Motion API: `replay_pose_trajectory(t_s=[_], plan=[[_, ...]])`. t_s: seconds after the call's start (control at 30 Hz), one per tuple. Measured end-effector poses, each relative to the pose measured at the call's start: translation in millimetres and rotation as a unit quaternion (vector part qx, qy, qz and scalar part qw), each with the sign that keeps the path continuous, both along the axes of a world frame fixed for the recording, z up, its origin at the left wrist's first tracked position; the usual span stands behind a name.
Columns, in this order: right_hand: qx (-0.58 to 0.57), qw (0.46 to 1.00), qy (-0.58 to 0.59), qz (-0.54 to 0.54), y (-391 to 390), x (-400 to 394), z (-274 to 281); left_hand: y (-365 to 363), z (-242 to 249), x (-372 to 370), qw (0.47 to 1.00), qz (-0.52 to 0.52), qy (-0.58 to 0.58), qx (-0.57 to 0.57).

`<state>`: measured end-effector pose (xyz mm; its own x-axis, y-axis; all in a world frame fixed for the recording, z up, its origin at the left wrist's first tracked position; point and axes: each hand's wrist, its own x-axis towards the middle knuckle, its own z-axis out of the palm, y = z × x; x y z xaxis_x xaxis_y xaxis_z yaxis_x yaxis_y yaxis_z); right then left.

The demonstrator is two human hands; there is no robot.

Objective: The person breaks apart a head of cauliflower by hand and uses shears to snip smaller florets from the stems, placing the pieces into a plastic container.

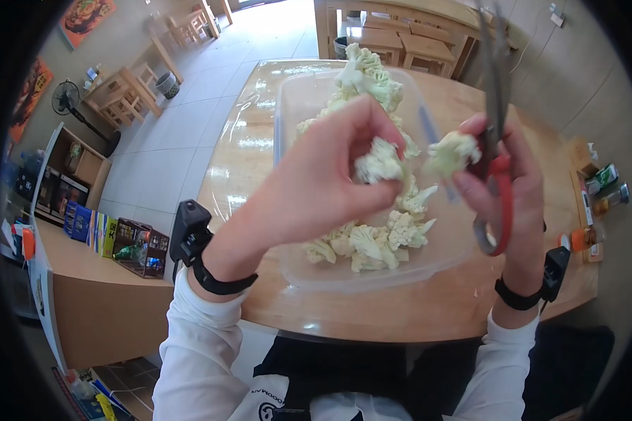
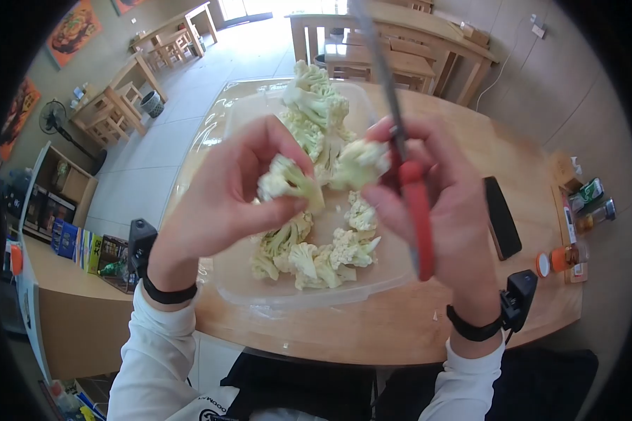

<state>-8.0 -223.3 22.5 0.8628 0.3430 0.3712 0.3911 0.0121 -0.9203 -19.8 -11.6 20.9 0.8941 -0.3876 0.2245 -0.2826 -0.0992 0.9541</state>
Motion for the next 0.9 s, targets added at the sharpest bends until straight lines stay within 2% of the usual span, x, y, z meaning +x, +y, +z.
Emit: replay_pose_trajectory(t_s=[0.07, 0.1, 0.13, 0.2, 0.23, 0.27, 0.33, 0.4, 0.47, 0.53, 0.57, 0.63, 0.67, 0.73, 0.77, 0.83, 0.87, 0.9], plan=[[-0.052, 0.998, 0.0, -0.044, -11.8, 5.9, 4.2, 9.1, 10.5, -0.9, 0.988, 0.01, -0.05, 0.146], [-0.059, 0.997, 0.016, -0.042, -14.0, 6.7, 4.8, 14.4, 9.9, -2.4, 0.977, -0.039, -0.106, 0.181], [-0.057, 0.997, 0.015, -0.041, -18.4, 9.4, 4.8, 16.6, 7.8, -3.5, 0.977, -0.039, -0.106, 0.183], [-0.146, 0.986, 0.076, 0.004, -24.5, 15.6, 4.2, 20.7, -1.0, -4.8, 0.926, 0.02, -0.198, 0.32], [-0.145, 0.987, 0.075, 0.005, -22.6, 16.5, 2.3, 23.4, -5.0, -5.1, 0.9, 0.037, -0.2, 0.384], [-0.15, 0.987, 0.056, -0.027, -19.6, 17.0, -0.8, 22.8, -8.4, -4.7, 0.9, 0.038, -0.201, 0.385], [-0.154, 0.986, 0.035, -0.06, -14.9, 15.7, -2.2, 18.8, -14.4, -2.2, 0.813, 0.059, -0.104, 0.571], [-0.122, 0.991, 0.054, -0.012, -10.9, 12.2, -1.9, 15.7, -21.7, 4.5, 0.817, 0.034, -0.075, 0.571], [-0.13, 0.99, 0.047, -0.01, -10.2, 10.6, -3.8, 16.9, -25.8, 10.9, 0.819, 0.01, -0.048, 0.571], [-0.137, 0.99, 0.04, -0.009, -10.9, 11.1, -2.8, 23.3, -24.9, 16.3, 0.865, -0.004, -0.096, 0.492], [-0.14, 0.989, 0.047, -0.014, -11.4, 11.1, -1.4, 24.5, -21.7, 17.8, 0.864, -0.005, -0.099, 0.493], [-0.144, 0.988, 0.05, -0.019, -10.9, 10.6, 0.5, 26.6, -13.3, 18.3, 0.911, -0.003, -0.088, 0.402], [-0.122, 0.991, 0.052, -0.017, -10.2, 10.9, -0.2, 27.4, -8.5, 17.0, 0.911, -0.001, -0.092, 0.402], [-0.098, 0.994, 0.048, -0.019, -8.7, 10.7, -1.3, 27.2, 1.3, 11.7, 0.947, 0.047, -0.092, 0.305], [-0.077, 0.994, 0.083, -0.009, -8.2, 10.1, -1.6, 24.7, 6.5, 8.3, 0.946, 0.047, -0.099, 0.305], [-0.068, 0.987, 0.148, 0.008, -5.8, 6.4, 1.9, 17.7, 14.6, 1.2, 0.945, 0.14, -0.204, 0.216], [-0.067, 0.988, 0.139, 0.004, -2.5, 3.8, 3.8, 15.1, 15.0, 1.2, 0.943, 0.139, -0.213, 0.215], [-0.02, 0.99, 0.142, -0.002, 1.7, 1.6, 4.4, 13.0, 13.9, 2.2, 0.907, 0.167, -0.323, 0.211]])
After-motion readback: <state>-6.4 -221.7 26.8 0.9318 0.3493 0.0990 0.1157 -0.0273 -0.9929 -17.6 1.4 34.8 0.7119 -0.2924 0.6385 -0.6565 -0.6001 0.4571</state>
